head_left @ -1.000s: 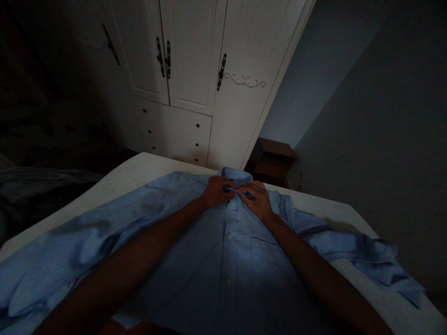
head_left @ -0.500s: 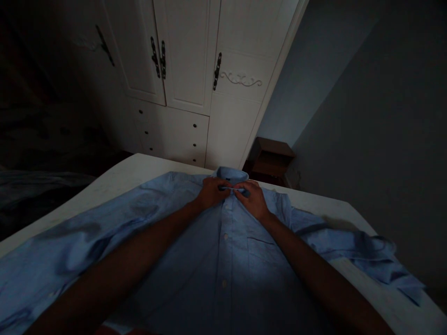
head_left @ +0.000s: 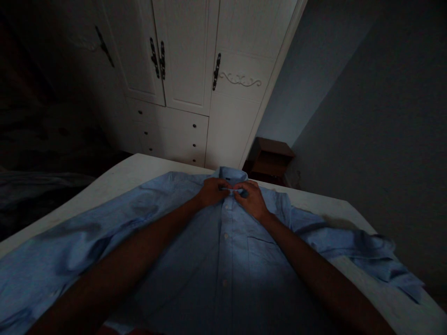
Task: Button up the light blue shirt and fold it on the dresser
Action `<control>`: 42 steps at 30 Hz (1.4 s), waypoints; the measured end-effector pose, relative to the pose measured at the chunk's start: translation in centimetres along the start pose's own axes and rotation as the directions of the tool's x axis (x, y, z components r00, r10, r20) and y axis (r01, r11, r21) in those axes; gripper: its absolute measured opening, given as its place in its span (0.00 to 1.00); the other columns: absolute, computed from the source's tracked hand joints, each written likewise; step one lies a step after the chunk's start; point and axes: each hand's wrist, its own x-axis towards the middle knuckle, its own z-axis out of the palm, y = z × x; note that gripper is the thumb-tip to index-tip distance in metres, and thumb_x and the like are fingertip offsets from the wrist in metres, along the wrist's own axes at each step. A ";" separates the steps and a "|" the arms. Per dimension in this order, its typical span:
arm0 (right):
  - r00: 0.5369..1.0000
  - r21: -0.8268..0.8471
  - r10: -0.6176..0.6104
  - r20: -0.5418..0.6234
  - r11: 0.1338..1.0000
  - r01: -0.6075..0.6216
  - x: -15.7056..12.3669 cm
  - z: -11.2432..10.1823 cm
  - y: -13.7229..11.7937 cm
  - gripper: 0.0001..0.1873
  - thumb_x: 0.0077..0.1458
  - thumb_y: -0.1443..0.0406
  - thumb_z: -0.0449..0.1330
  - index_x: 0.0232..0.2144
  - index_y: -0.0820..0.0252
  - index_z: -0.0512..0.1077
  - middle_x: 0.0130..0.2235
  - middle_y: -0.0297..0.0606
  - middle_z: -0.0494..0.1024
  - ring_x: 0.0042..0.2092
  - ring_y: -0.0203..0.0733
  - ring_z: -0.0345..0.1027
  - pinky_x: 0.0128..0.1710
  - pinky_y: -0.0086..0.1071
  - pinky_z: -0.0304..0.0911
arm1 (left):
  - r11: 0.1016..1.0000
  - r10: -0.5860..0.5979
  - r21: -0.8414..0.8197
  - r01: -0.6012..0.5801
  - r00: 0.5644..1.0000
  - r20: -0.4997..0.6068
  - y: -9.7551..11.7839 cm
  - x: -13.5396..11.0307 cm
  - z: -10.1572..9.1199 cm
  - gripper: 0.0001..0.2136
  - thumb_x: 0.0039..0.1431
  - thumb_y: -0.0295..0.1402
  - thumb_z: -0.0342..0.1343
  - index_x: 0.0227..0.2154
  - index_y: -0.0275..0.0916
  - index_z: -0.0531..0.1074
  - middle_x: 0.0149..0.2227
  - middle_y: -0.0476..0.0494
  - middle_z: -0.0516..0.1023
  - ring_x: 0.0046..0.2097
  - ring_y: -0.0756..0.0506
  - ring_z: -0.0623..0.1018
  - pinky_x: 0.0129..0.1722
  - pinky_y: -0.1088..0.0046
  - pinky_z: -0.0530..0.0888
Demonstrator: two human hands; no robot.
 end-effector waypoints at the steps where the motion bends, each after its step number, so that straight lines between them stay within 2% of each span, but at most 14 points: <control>1: 1.000 -0.011 -0.009 0.016 1.000 0.009 0.0 0.0 0.0 0.05 0.53 0.66 0.61 0.34 0.55 0.76 0.35 0.36 0.81 0.41 0.46 0.73 0.51 0.43 0.60 | 1.000 0.000 0.020 0.000 1.000 0.003 0.1 0.0 0.0 0.09 0.52 0.31 0.58 0.36 0.40 0.80 0.37 0.49 0.83 0.40 0.45 0.79 0.49 0.69 0.71; 7: 0.995 -0.052 -0.095 0.019 0.994 0.096 -0.1 0.1 -0.1 0.05 0.56 0.67 0.59 0.35 0.55 0.74 0.35 0.37 0.80 0.42 0.46 0.72 0.51 0.42 0.58 | 0.997 -0.007 0.071 0.006 1.000 0.015 0.4 0.1 -0.1 0.11 0.52 0.30 0.58 0.38 0.41 0.80 0.38 0.48 0.83 0.42 0.44 0.79 0.49 0.70 0.71; 11: 0.992 -0.131 -0.123 0.010 0.984 0.123 -0.2 0.0 -0.4 0.05 0.59 0.66 0.57 0.37 0.56 0.73 0.37 0.38 0.79 0.42 0.46 0.71 0.51 0.42 0.57 | 0.999 -0.013 0.049 0.012 1.000 0.018 0.2 0.1 -0.3 0.11 0.51 0.30 0.59 0.37 0.41 0.80 0.38 0.48 0.83 0.43 0.44 0.79 0.49 0.70 0.71; 17: 0.972 -0.326 -0.233 -0.006 0.920 0.219 0.0 -1.2 -0.9 0.08 0.62 0.63 0.56 0.37 0.56 0.76 0.41 0.42 0.76 0.45 0.47 0.67 0.48 0.42 0.57 | 0.979 -0.046 -0.198 0.040 0.999 -0.027 -0.3 0.2 0.1 0.08 0.49 0.30 0.59 0.34 0.39 0.79 0.35 0.48 0.82 0.39 0.45 0.79 0.45 0.70 0.73; 21: 0.969 -0.322 -0.219 0.111 0.915 0.243 -0.2 -1.3 -1.5 0.13 0.64 0.64 0.53 0.36 0.55 0.78 0.33 0.40 0.76 0.37 0.43 0.67 0.38 0.35 0.60 | 0.917 -0.127 -0.390 0.087 0.989 -0.076 -0.4 0.3 0.3 0.07 0.46 0.30 0.60 0.31 0.37 0.78 0.33 0.48 0.81 0.38 0.45 0.79 0.43 0.70 0.74; 24: 0.976 -0.176 -0.082 0.202 0.977 0.118 -0.4 -0.9 -2.2 0.13 0.63 0.64 0.53 0.36 0.56 0.79 0.31 0.39 0.78 0.33 0.41 0.70 0.35 0.33 0.63 | 0.881 -0.140 -0.464 0.094 0.988 -0.066 -0.3 0.4 0.2 0.08 0.44 0.32 0.61 0.30 0.37 0.78 0.32 0.49 0.81 0.37 0.45 0.79 0.43 0.69 0.74; 27: 0.974 0.029 0.137 0.178 0.989 -0.144 -0.3 -0.4 -2.8 0.11 0.60 0.63 0.56 0.34 0.56 0.79 0.28 0.35 0.79 0.28 0.39 0.72 0.31 0.31 0.64 | 0.863 -0.151 -0.494 0.107 0.987 -0.051 -0.2 0.5 0.0 0.09 0.43 0.31 0.62 0.30 0.36 0.78 0.31 0.49 0.81 0.36 0.45 0.79 0.43 0.68 0.74; 29: 0.931 0.195 0.312 0.189 0.918 -0.346 -0.1 -0.2 -3.3 0.11 0.58 0.62 0.57 0.31 0.57 0.78 0.23 0.32 0.77 0.21 0.35 0.68 0.24 0.29 0.62 | 0.863 -0.157 -0.492 0.114 0.986 -0.047 -0.2 0.5 -0.1 0.08 0.42 0.31 0.62 0.29 0.37 0.78 0.31 0.49 0.81 0.36 0.46 0.79 0.43 0.69 0.74; 30: 0.890 0.276 0.401 0.216 0.849 -0.450 0.1 -0.2 -3.5 0.11 0.57 0.62 0.57 0.29 0.58 0.77 0.22 0.31 0.76 0.17 0.33 0.64 0.20 0.28 0.59 | 0.866 -0.154 -0.487 0.114 0.987 -0.044 -0.2 0.4 -0.1 0.08 0.42 0.31 0.62 0.29 0.37 0.78 0.31 0.49 0.81 0.36 0.46 0.79 0.43 0.69 0.73; 32: 0.772 0.407 0.558 0.304 0.657 -0.635 0.4 -0.3 -4.0 0.10 0.54 0.63 0.58 0.26 0.60 0.76 0.20 0.32 0.76 0.13 0.31 0.59 0.14 0.26 0.51 | 0.872 -0.143 -0.477 0.108 0.989 -0.038 -0.2 0.4 -0.1 0.08 0.42 0.31 0.62 0.29 0.37 0.78 0.30 0.49 0.81 0.36 0.46 0.79 0.42 0.70 0.73; 34: 0.656 0.496 0.647 0.389 0.453 -0.740 0.6 -0.6 -4.4 0.07 0.52 0.64 0.60 0.26 0.62 0.75 0.23 0.35 0.79 0.14 0.31 0.61 0.11 0.24 0.46 | 0.873 -0.138 -0.478 0.102 0.990 -0.040 -0.2 0.4 -0.1 0.08 0.43 0.31 0.62 0.29 0.37 0.78 0.30 0.50 0.81 0.36 0.46 0.79 0.42 0.70 0.73; 36: 0.585 0.566 0.678 0.445 0.293 -0.770 0.7 -0.8 -4.8 0.05 0.50 0.65 0.62 0.26 0.63 0.74 0.28 0.40 0.81 0.17 0.32 0.67 0.12 0.23 0.48 | 0.864 -0.148 -0.490 0.112 0.988 -0.036 -0.2 0.4 -0.1 0.08 0.42 0.30 0.62 0.29 0.37 0.78 0.30 0.50 0.80 0.36 0.46 0.78 0.41 0.71 0.72; 39: 0.551 0.642 0.695 0.463 0.166 -0.748 0.8 -0.9 -5.3 0.05 0.51 0.66 0.64 0.27 0.64 0.75 0.33 0.45 0.83 0.24 0.35 0.74 0.15 0.22 0.56 | 0.838 -0.173 -0.527 0.144 0.985 -0.005 -0.3 0.6 -0.1 0.07 0.42 0.30 0.61 0.28 0.37 0.79 0.28 0.50 0.80 0.34 0.47 0.78 0.40 0.72 0.72; 42: 0.537 0.660 0.716 0.447 0.142 -0.737 0.9 -0.7 -5.4 0.04 0.50 0.67 0.64 0.27 0.64 0.74 0.33 0.46 0.83 0.25 0.36 0.75 0.15 0.22 0.56 | 0.832 -0.195 -0.528 0.168 0.981 0.005 -0.3 0.7 -0.1 0.07 0.43 0.32 0.61 0.27 0.36 0.79 0.27 0.50 0.80 0.32 0.47 0.78 0.38 0.72 0.72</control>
